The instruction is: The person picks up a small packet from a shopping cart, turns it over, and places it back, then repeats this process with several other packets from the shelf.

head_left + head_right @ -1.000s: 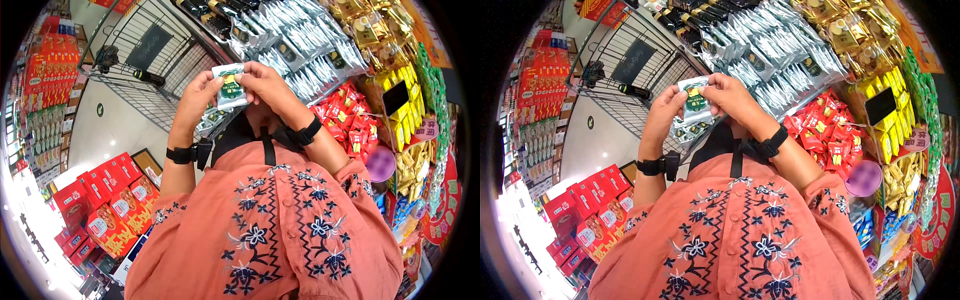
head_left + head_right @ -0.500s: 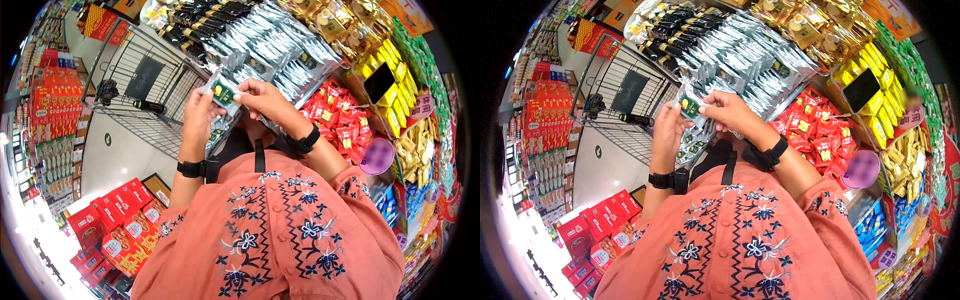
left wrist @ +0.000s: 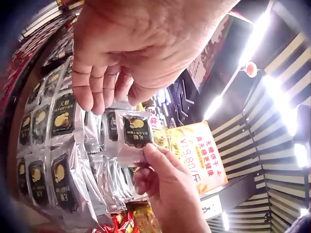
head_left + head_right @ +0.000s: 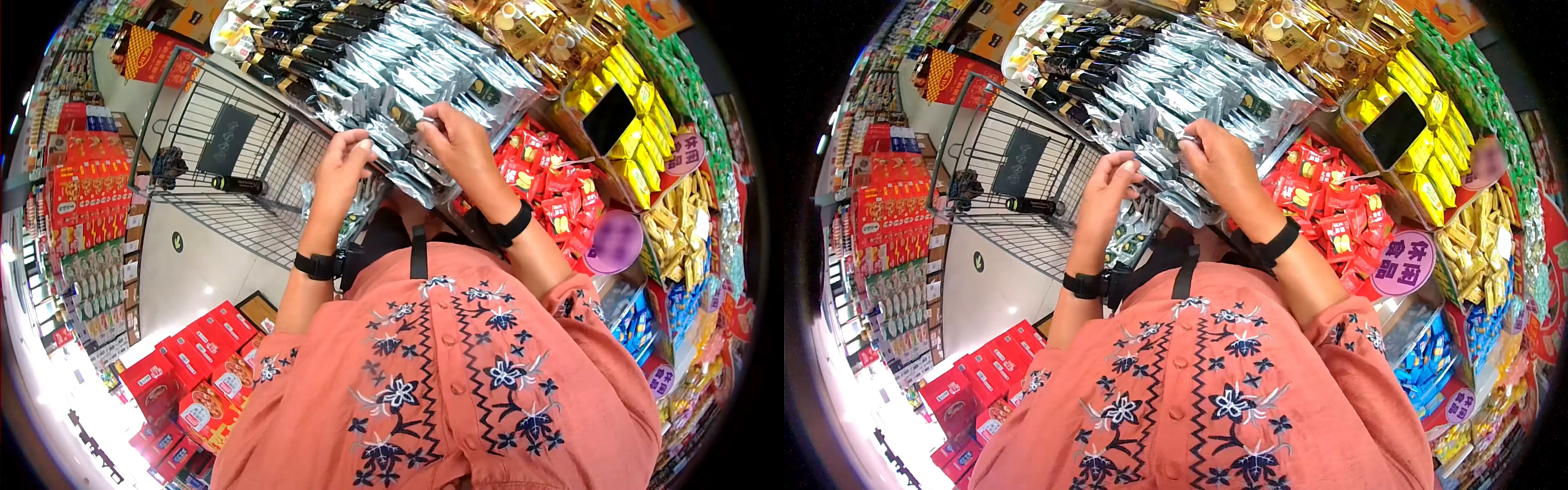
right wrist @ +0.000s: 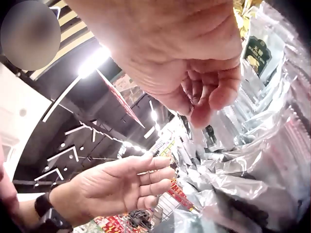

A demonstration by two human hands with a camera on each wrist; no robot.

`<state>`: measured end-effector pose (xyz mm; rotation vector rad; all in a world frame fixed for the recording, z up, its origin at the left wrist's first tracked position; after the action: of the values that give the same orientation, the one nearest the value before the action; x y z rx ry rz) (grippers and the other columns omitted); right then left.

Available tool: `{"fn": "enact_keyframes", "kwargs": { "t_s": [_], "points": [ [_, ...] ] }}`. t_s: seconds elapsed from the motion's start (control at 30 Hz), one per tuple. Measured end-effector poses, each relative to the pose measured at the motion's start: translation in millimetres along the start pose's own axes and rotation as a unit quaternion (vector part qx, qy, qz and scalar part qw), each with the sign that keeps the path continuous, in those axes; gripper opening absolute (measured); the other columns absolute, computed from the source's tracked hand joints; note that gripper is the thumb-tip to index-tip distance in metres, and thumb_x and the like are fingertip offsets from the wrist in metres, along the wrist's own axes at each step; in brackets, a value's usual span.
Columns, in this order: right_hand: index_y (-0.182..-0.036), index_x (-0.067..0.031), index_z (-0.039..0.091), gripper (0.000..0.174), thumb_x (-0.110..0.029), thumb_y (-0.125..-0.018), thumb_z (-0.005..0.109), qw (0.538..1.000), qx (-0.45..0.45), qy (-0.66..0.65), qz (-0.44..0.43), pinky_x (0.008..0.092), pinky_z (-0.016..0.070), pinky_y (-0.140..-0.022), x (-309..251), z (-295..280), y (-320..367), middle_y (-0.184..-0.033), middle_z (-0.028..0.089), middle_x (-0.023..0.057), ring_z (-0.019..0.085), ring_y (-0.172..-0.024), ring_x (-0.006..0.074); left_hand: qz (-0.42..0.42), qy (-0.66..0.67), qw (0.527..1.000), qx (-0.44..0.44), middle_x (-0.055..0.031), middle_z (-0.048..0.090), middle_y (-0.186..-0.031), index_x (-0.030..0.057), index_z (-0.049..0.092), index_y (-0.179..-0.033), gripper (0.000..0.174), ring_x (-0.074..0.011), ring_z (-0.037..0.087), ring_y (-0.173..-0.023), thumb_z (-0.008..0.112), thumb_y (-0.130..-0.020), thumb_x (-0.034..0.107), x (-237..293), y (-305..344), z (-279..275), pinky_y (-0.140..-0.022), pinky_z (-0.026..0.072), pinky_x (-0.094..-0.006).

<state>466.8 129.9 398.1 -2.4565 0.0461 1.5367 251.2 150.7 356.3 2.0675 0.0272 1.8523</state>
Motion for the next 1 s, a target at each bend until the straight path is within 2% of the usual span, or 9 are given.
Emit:
{"fn": "enact_keyframes", "kwargs": {
  "t_s": [0.07,0.2,0.37,0.5,0.7,0.8,0.9,1.0],
  "points": [
    [-0.105,-0.0062,0.068,0.017,-0.019,-0.094,0.070,0.996,0.026,0.071,-0.055,0.0445,0.0526,-0.067,-10.0,-2.9,-4.3,-0.089,0.071,0.0167,0.068,-0.078,0.0381,-0.001,0.001,1.000,-0.022,-0.0050,0.067,-0.115,0.0033,0.060,-0.131,0.034,-0.0118,0.067,-0.098,0.062,-0.104,0.023,-7.3,-4.2,11.2,-0.075,0.0528,-0.0245],
    [-0.104,-0.0078,0.067,0.015,-0.019,-0.094,0.069,0.989,0.028,0.121,-0.081,0.0463,0.0530,-0.066,-17.6,3.8,-8.0,-0.090,0.071,0.0141,0.069,-0.080,0.0371,0.004,-0.019,0.999,-0.047,-0.0089,0.065,-0.123,0.0000,0.053,-0.140,0.042,-0.0149,0.067,-0.105,0.060,-0.105,0.023,-7.0,-10.5,28.2,-0.077,0.0538,-0.0258],
    [-0.102,-0.0094,0.066,0.012,-0.019,-0.095,0.069,0.981,0.032,0.158,-0.112,0.0458,0.0538,-0.065,-20.9,11.8,-10.7,-0.089,0.070,0.0126,0.069,-0.079,0.0363,0.005,-0.015,0.999,-0.051,-0.0122,0.065,-0.125,-0.0007,0.051,-0.143,0.047,-0.0160,0.067,-0.104,0.061,-0.105,0.025,-4.6,-16.5,36.2,-0.077,0.0543,-0.0269],
    [-0.101,-0.0099,0.065,0.011,-0.018,-0.095,0.067,0.977,0.022,0.176,-0.118,0.0468,0.0532,-0.064,-24.7,14.6,-12.5,-0.088,0.070,0.0122,0.069,-0.078,0.0367,0.010,-0.014,0.999,-0.048,-0.0111,0.066,-0.123,0.0005,0.051,-0.143,0.047,-0.0135,0.067,-0.099,0.062,-0.103,0.023,-1.8,-21.3,39.0,-0.074,0.0539,-0.0265],
    [-0.101,-0.0099,0.064,0.009,-0.018,-0.097,0.064,0.976,0.016,0.185,-0.116,0.0482,0.0521,-0.063,-24.1,18.1,-14.7,-0.088,0.070,0.0129,0.069,-0.078,0.0377,0.021,-0.027,0.999,-0.037,-0.0136,0.067,-0.123,-0.0005,0.047,-0.146,0.054,-0.0156,0.067,-0.097,0.064,-0.102,0.025,-2.5,-26.9,40.7,-0.076,0.0549,-0.0286],
    [-0.104,-0.0102,0.062,0.010,-0.018,-0.097,0.064,0.975,0.008,0.192,-0.109,0.0486,0.0518,-0.062,-21.5,19.2,-15.3,-0.087,0.070,0.0133,0.069,-0.078,0.0378,0.048,-0.060,0.997,-0.023,-0.0156,0.065,-0.129,-0.0002,0.042,-0.150,0.057,-0.0161,0.069,-0.097,0.063,-0.103,0.024,1.9,-25.9,40.0,-0.074,0.0553,-0.0272],
    [-0.107,-0.0107,0.059,0.013,-0.018,-0.097,0.064,0.974,0.003,0.203,-0.104,0.0488,0.0515,-0.061,-19.6,20.6,-16.1,-0.085,0.070,0.0134,0.070,-0.077,0.0374,0.092,-0.087,0.992,-0.007,-0.0155,0.066,-0.126,0.0026,0.038,-0.154,0.062,-0.0142,0.069,-0.093,0.066,-0.101,0.021,8.7,-24.4,38.7,-0.073,0.0550,-0.0267],
    [-0.108,-0.0109,0.057,0.015,-0.018,-0.097,0.064,0.972,-0.009,0.215,-0.092,0.0490,0.0514,-0.059,-15.7,23.7,-17.4,-0.083,0.071,0.0133,0.070,-0.075,0.0371,0.118,-0.138,0.983,0.006,-0.0144,0.067,-0.124,0.0045,0.040,-0.154,0.063,-0.0127,0.067,-0.089,0.068,-0.099,0.017,15.7,-23.2,40.3,-0.075,0.0550,-0.0272]
  ]
}}
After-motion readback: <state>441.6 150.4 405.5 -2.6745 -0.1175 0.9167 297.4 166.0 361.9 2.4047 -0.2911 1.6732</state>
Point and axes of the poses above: each hand's wrist, its own y-axis away from the middle knuckle, its own z-axis out of the palm, x = y × z, the point moved 10 cm from there along -y, towards the middle knuckle
